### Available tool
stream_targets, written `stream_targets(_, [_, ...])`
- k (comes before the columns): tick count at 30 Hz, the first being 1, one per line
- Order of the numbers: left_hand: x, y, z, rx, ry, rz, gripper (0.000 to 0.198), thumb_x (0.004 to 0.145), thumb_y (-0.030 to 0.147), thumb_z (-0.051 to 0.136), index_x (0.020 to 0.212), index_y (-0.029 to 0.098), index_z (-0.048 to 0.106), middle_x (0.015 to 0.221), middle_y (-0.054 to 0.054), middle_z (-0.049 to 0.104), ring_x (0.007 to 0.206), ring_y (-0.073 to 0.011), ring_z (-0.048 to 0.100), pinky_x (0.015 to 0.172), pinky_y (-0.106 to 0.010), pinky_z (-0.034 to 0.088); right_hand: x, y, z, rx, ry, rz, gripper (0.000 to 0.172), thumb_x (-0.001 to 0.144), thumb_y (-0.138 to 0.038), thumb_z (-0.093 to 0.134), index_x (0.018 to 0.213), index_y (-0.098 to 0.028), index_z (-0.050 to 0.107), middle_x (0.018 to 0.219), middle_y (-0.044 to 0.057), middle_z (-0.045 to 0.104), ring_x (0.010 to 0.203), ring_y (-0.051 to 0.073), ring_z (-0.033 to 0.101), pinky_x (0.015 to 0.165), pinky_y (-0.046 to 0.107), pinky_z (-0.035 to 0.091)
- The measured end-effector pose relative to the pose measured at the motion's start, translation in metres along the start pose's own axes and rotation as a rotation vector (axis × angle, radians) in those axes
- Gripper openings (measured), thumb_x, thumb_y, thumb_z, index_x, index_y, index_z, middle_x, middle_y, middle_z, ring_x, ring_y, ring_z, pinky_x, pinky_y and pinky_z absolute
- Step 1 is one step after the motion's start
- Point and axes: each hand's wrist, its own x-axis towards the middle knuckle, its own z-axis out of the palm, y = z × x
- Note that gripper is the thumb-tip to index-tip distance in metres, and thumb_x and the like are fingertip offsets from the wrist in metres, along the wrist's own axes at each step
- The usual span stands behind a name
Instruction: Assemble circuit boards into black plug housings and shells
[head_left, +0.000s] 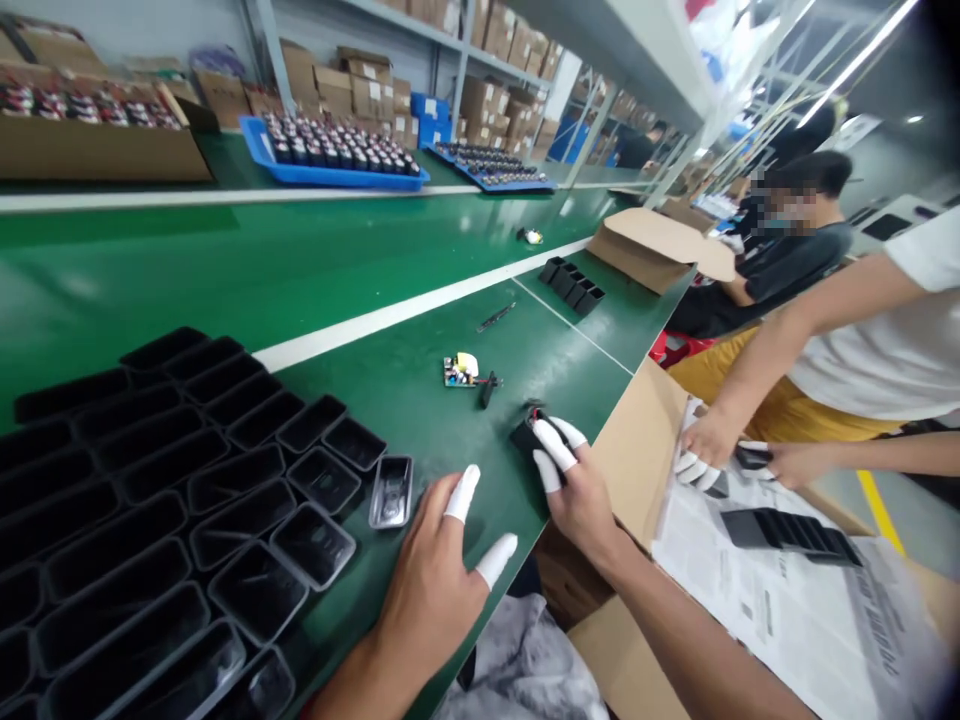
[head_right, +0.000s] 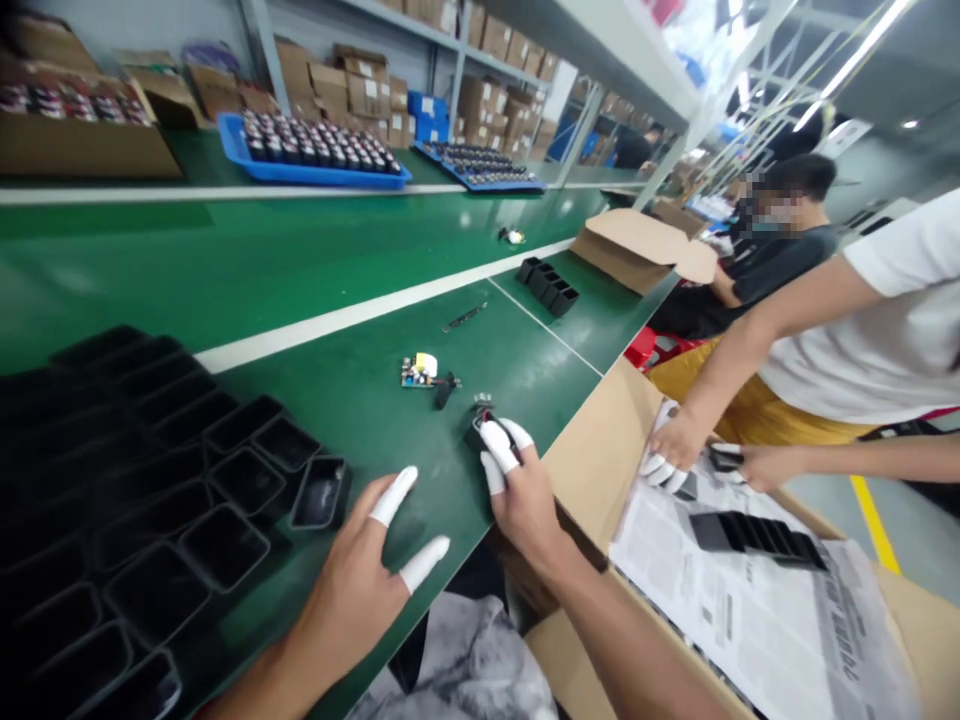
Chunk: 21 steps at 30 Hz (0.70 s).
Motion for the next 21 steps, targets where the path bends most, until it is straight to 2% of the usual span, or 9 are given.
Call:
stream_targets(2, [0.001,-0.003,0.001,0.056,0.011,0.068,0.046,0.092,0.022,0.056,0.135,0.011,0.044,0.119,-0.018,0.062,0.114,-0.0315,0.063,0.091,-0.049,0.060,0.003,0.002,0.005,0.058,-0.026,0.018,0.026,0.086,-0.033,0.070,0.110,-0.028,0.076,0.131,0.010,0.065,0.127,0.031,0.057,0.116,0.054,0.039])
stream_targets(4, [0.003,-0.006,0.000,0.094,0.003,0.139,0.039,0.091,0.017,0.053,0.129,0.010,0.048,0.115,-0.018,0.064,0.114,-0.0312,0.062,0.090,-0.048,0.061,0.003,-0.002,0.011,0.116,0.011,0.048,0.030,0.090,-0.035,0.066,0.119,-0.029,0.071,0.128,0.009,0.067,0.122,0.028,0.062,0.111,0.053,0.046])
stream_targets(6, [0.005,-0.008,-0.001,0.108,-0.011,0.172,0.036,0.091,0.015,0.053,0.126,0.009,0.051,0.113,-0.018,0.064,0.114,-0.0308,0.061,0.089,-0.047,0.062,0.002,-0.011,0.014,0.275,0.055,0.148,0.032,0.098,-0.037,0.054,0.127,-0.029,0.064,0.122,0.007,0.071,0.111,0.024,0.069,0.101,0.050,0.056])
stream_targets(8, [0.006,-0.008,-0.001,0.104,-0.015,0.175,0.034,0.091,0.016,0.054,0.125,0.009,0.051,0.113,-0.018,0.064,0.114,-0.0308,0.060,0.090,-0.048,0.061,0.001,-0.023,0.015,0.623,0.069,0.348,0.030,0.100,-0.036,0.050,0.125,-0.027,0.063,0.116,0.005,0.074,0.099,0.020,0.074,0.091,0.041,0.062])
stream_targets(10, [0.006,-0.007,-0.002,0.097,-0.012,0.169,0.033,0.093,0.018,0.054,0.125,0.009,0.052,0.114,-0.019,0.063,0.116,-0.0314,0.059,0.092,-0.050,0.060,0.003,-0.035,0.014,1.031,0.056,0.560,0.023,0.097,-0.031,0.056,0.115,-0.021,0.067,0.112,0.004,0.076,0.095,0.018,0.075,0.089,0.032,0.063])
stream_targets(12, [0.006,-0.006,-0.002,0.090,-0.019,0.167,0.033,0.094,0.019,0.054,0.125,0.009,0.052,0.115,-0.018,0.063,0.116,-0.0315,0.058,0.092,-0.051,0.060,0.006,-0.044,0.014,1.282,0.024,0.681,0.019,0.093,-0.024,0.061,0.109,-0.017,0.069,0.110,0.006,0.077,0.093,0.018,0.076,0.087,0.027,0.063])
stream_targets(16, [0.007,-0.006,-0.003,0.087,-0.031,0.180,0.032,0.095,0.021,0.053,0.125,0.009,0.052,0.115,-0.018,0.063,0.116,-0.0310,0.058,0.091,-0.051,0.060,0.008,-0.050,0.012,1.429,-0.050,0.753,0.018,0.093,-0.021,0.061,0.107,-0.013,0.070,0.104,0.008,0.078,0.091,0.017,0.076,0.083,0.023,0.064])
stream_targets(21, [0.007,-0.006,-0.004,0.115,-0.022,0.187,0.031,0.096,0.022,0.051,0.125,0.011,0.053,0.114,-0.018,0.064,0.114,-0.0307,0.060,0.090,-0.050,0.061,0.007,-0.047,0.013,1.384,-0.112,0.737,0.028,0.086,-0.029,0.072,0.110,-0.016,0.066,0.105,0.006,0.077,0.090,0.017,0.076,0.084,0.025,0.063])
